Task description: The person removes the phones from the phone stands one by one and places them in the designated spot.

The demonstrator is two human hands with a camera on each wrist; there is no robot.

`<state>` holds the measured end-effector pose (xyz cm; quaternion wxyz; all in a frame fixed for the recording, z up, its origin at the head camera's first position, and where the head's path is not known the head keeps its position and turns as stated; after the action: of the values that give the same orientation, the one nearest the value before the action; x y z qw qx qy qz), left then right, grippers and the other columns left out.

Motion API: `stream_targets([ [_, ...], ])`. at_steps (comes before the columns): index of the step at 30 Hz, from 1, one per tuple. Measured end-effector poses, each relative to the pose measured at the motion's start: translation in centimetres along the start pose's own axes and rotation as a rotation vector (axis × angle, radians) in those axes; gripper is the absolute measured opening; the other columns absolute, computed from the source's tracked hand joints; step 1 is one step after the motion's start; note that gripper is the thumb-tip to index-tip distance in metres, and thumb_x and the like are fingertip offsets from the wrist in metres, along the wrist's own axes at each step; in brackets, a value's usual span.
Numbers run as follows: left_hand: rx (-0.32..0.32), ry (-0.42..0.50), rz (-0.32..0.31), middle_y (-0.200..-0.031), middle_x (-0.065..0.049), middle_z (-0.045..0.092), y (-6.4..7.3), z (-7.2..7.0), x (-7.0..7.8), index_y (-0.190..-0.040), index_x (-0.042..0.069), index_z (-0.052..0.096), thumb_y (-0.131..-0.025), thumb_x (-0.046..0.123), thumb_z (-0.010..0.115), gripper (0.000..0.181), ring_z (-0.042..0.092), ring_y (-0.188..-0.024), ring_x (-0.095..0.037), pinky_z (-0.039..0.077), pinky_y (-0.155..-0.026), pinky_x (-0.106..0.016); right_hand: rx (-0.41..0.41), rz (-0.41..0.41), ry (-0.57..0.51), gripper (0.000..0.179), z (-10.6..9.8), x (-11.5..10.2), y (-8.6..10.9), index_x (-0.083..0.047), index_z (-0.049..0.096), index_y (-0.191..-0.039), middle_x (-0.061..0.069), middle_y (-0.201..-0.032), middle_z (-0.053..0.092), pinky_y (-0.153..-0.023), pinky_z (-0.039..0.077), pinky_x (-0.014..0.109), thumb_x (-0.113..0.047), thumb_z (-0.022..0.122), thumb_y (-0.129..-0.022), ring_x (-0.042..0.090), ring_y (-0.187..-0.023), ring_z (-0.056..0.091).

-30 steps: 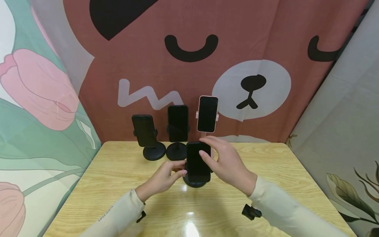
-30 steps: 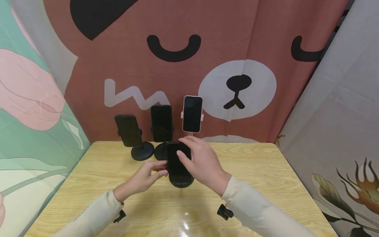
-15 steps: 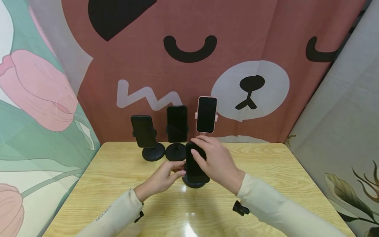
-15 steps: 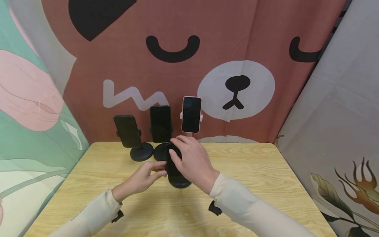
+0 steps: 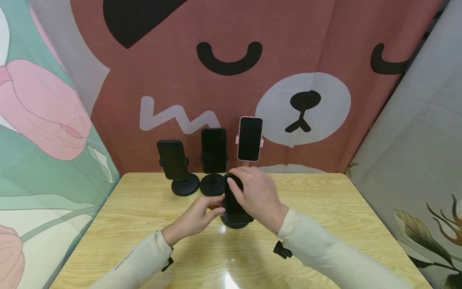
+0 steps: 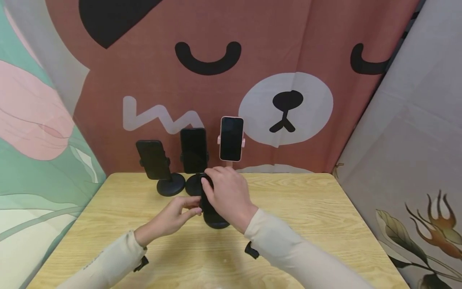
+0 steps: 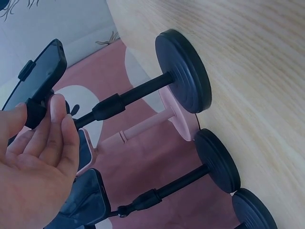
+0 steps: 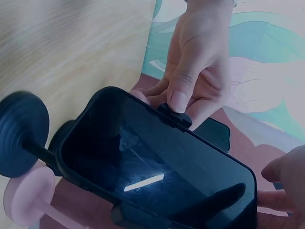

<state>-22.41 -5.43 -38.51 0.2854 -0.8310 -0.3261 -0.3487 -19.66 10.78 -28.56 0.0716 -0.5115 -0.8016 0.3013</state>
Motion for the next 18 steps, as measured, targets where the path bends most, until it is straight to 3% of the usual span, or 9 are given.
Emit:
stream_targets([
  [8, 0.011, -0.015, 0.007, -0.111, -0.008, 0.075, 0.1, -0.1, 0.1, -0.118, 0.007, 0.071, -0.101, 0.011, 0.061, 0.020, 0.074, -0.094, -0.020, 0.059, -0.086, -0.032, 0.077, -0.028, 0.185, 0.032, 0.8, -0.7, -0.2, -0.016, 0.077, -0.105, 0.002, -0.100, 0.078, -0.057, 0.060, 0.035, -0.045, 0.070, -0.094, 0.019, -0.084, 0.072],
  [18, 0.028, -0.062, -0.015, -0.120, -0.012, 0.074, 0.1, -0.1, -0.1, -0.129, 0.001, 0.067, -0.101, 0.014, 0.063, 0.031, 0.073, -0.102, -0.022, 0.060, -0.089, -0.037, 0.128, -0.043, 0.297, 0.035, 1.4, -1.0, -0.5, -0.013, 0.075, -0.096, 0.002, -0.086, 0.077, -0.052, 0.057, 0.029, -0.047, 0.073, -0.091, 0.017, -0.072, 0.069],
])
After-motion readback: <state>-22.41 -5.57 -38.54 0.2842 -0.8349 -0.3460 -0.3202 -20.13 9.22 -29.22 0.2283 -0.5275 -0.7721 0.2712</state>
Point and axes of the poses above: each hand's wrist, its own y-axis away from the middle knuckle, its own z-axis out of the palm, x = y × z, the point moved 4 cm from there along -y, towards the middle knuckle
